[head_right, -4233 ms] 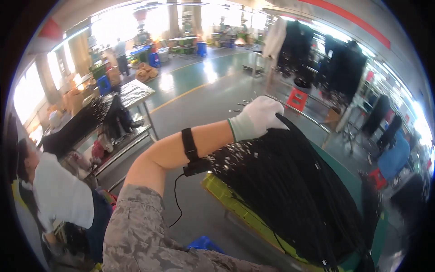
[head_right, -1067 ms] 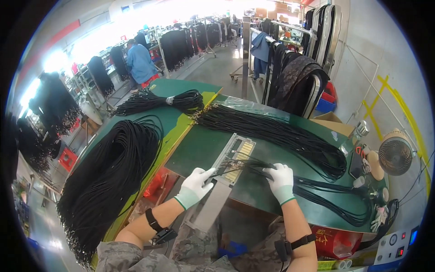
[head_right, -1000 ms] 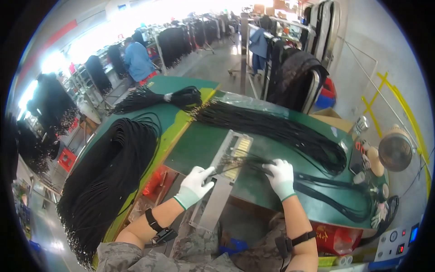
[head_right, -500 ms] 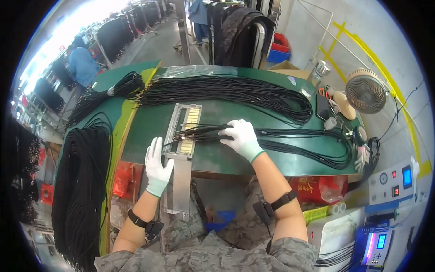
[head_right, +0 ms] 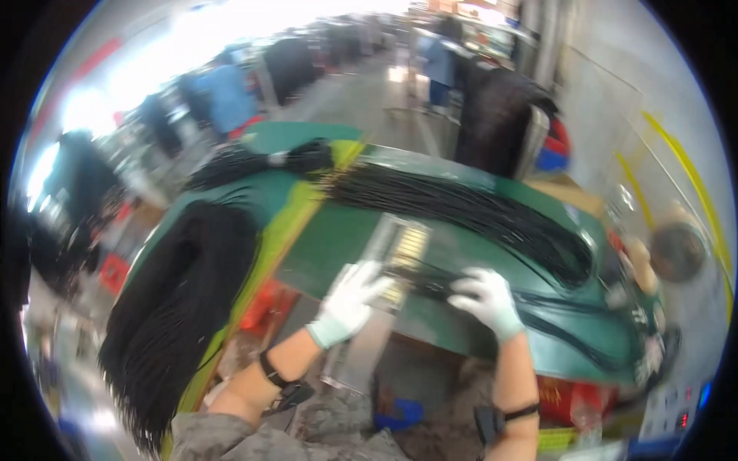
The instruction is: Assembling and organizing bundles of black electrical cables into a metal jig at a manufacturing workbench.
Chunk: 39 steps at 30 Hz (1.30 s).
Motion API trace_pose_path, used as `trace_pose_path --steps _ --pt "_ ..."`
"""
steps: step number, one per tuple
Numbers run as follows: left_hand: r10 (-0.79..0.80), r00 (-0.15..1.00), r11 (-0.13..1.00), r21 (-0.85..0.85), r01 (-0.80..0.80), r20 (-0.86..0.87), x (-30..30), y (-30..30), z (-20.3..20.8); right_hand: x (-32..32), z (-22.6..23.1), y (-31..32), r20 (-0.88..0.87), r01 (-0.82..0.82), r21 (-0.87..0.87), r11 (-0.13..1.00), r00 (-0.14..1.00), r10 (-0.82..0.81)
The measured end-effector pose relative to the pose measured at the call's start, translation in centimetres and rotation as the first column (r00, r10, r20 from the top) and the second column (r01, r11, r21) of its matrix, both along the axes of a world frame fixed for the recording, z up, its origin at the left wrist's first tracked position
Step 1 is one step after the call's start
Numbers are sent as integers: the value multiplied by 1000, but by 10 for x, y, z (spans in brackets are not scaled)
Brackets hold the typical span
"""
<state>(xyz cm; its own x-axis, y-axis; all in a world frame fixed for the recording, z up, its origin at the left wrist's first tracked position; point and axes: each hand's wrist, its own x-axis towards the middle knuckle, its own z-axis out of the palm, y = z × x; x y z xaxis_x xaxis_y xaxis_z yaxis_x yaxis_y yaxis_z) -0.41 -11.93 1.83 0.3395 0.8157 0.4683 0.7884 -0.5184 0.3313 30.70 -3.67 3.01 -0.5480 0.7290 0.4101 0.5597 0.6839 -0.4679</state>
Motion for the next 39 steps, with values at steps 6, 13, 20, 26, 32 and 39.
trace_pose_path --steps 6,13,20,26,32,39 --pt "-84 990 996 -38 80 -113 6 11 5 -8 -5 -4 -56 80 -65 995 995 -84" --pt "373 925 926 -90 -366 75 2 -6 -2 -30 -6 6 85 167 18 986 982 -168" --pt "286 932 951 52 -305 224 12 -19 -25 -49 9 16 233 93 -278 956 972 -27" --pt "325 917 936 60 -347 231 18 -34 -26 -46 26 6 95 109 -552 827 993 -67" --pt "264 948 963 16 -271 178 32 -33 -23 -24 -17 35 -132 228 41 973 966 -221" --pt "261 955 965 -23 -261 140 28 -41 -14 -51 27 -2 139 19 12 1000 990 -20"
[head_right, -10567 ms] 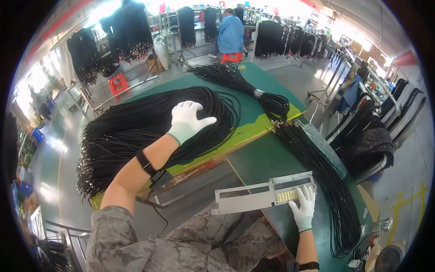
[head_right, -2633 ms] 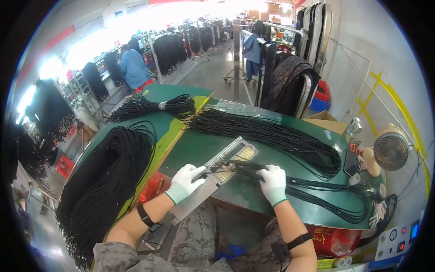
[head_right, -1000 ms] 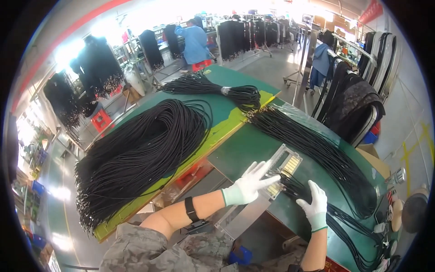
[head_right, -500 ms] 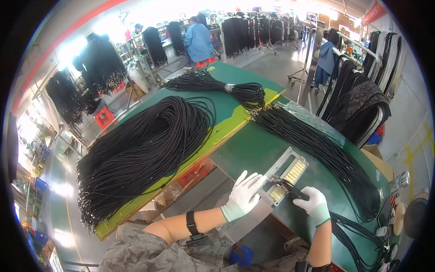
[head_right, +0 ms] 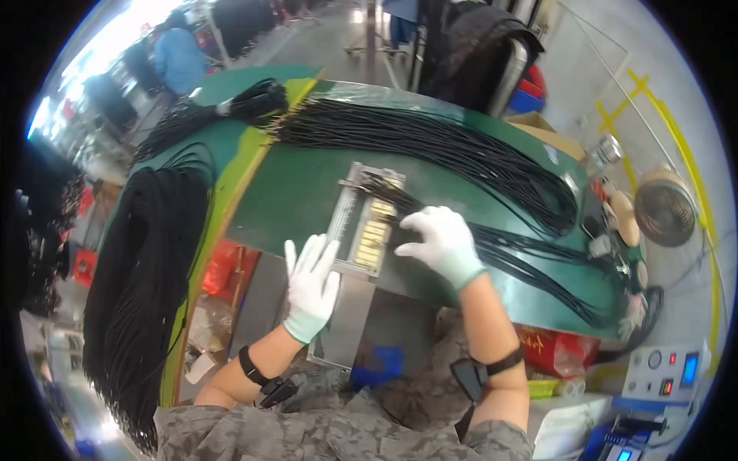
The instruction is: Assembling and organizing bundles of black electrical cables into a metal jig at a manufacturing workbench.
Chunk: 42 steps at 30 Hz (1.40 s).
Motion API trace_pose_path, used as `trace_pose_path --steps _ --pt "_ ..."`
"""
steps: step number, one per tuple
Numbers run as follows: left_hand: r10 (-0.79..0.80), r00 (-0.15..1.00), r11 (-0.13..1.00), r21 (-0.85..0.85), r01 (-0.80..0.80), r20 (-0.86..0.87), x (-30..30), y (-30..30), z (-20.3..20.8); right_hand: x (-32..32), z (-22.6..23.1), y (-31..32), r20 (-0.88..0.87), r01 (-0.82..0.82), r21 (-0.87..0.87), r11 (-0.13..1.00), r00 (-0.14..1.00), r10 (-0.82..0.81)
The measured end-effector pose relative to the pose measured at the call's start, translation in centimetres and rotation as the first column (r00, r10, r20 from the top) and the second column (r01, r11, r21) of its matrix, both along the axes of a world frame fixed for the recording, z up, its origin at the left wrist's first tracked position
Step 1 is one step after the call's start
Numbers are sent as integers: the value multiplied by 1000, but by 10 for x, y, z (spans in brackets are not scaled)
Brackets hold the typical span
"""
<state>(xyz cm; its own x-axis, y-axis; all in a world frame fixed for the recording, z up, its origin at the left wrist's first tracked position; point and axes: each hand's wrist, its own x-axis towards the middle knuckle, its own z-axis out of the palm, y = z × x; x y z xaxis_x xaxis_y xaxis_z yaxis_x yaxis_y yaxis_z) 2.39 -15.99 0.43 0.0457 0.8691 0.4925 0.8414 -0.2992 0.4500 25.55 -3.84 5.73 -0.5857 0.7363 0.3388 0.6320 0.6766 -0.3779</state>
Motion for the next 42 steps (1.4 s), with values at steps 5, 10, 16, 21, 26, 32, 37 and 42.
trace_pose_path --steps 5,10,16,21,26,32,37,42 --pt "-37 999 999 -24 37 -14 7 -5 1 6 -16 11 73 148 -8 989 986 -147" --pt "-41 991 999 -21 44 128 -3 -2 12 -3 -8 -2 -97 1 69 998 995 6" --pt "-177 972 983 78 166 157 12 38 24 -15 -11 -15 -14 -51 16 999 999 52" --pt "-229 853 957 -51 285 469 -11 49 2 -53 -24 -26 -193 -101 -130 986 978 75" --pt "-401 858 904 -11 427 320 -20 42 11 -39 -21 -31 -178 -129 -175 976 979 97" --pt "-286 940 950 -71 303 186 -41 52 0 -14 -39 -15 -105 -48 -207 977 994 26" --pt "-207 948 954 -164 250 243 -47 56 -10 -22 -40 -13 -78 -39 -211 977 997 23" --pt "-268 954 955 -91 281 134 -50 63 -22 -16 -40 -13 -11 -37 -224 974 999 36"
